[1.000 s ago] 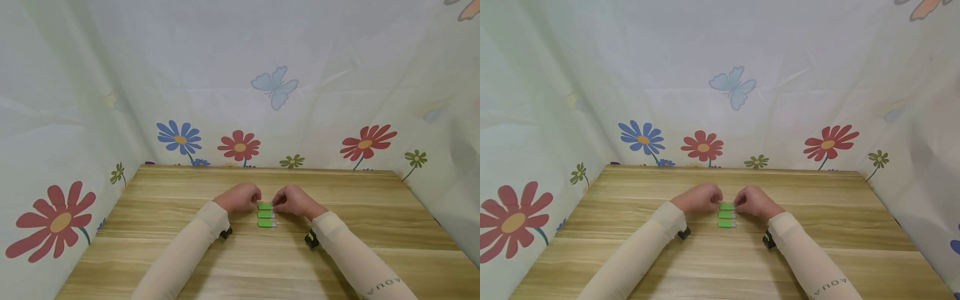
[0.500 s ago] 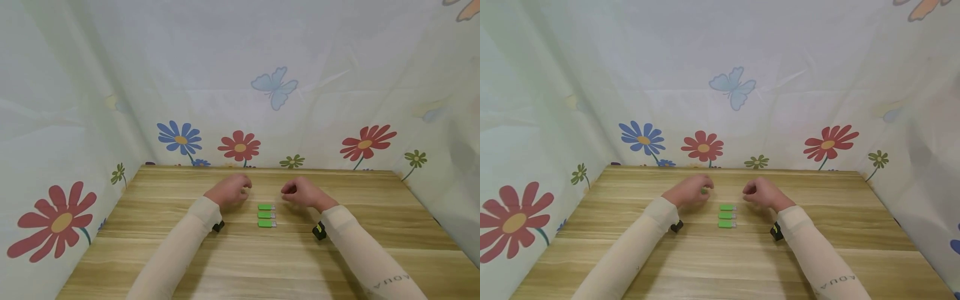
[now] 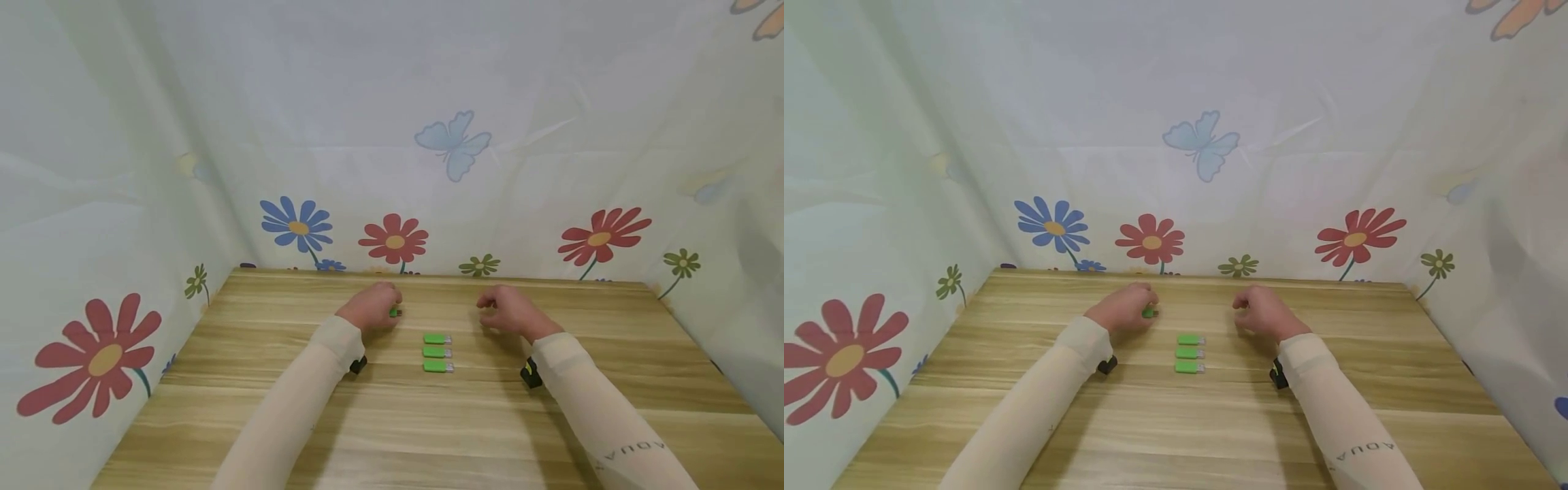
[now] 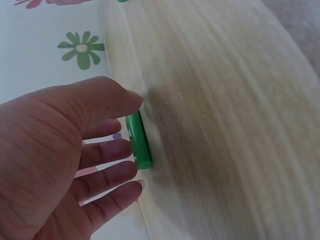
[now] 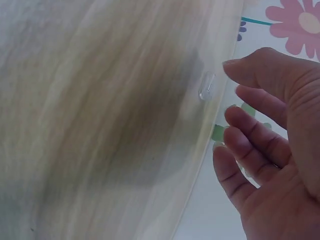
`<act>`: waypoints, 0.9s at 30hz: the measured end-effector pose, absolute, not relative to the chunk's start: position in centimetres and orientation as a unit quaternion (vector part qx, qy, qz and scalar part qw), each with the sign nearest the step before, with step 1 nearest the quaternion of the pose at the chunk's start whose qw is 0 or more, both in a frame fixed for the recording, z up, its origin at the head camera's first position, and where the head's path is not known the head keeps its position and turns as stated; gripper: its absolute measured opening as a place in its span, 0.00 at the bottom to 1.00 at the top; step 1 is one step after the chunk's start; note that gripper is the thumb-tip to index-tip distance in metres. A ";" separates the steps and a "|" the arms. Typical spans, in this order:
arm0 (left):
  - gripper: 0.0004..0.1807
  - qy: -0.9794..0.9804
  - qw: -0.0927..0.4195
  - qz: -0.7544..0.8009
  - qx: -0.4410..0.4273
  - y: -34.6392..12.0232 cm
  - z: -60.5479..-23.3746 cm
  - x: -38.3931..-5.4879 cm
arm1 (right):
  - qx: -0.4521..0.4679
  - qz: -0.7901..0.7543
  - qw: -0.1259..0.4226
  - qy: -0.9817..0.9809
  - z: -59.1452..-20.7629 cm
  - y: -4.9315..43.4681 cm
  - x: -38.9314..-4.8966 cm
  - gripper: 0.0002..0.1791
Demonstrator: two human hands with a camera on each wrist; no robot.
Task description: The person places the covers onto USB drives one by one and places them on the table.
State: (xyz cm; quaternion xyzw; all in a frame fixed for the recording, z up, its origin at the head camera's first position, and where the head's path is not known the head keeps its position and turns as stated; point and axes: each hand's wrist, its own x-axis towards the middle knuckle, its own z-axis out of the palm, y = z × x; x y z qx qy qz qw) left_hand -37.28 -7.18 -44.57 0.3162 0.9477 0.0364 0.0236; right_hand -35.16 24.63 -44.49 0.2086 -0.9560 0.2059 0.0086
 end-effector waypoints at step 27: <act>0.07 0.958 0.023 0.011 0.286 -6.8 -45.5 -38.0 | 0.180 0.169 -0.048 -0.968 -44.4 24.5 -35.6 0.03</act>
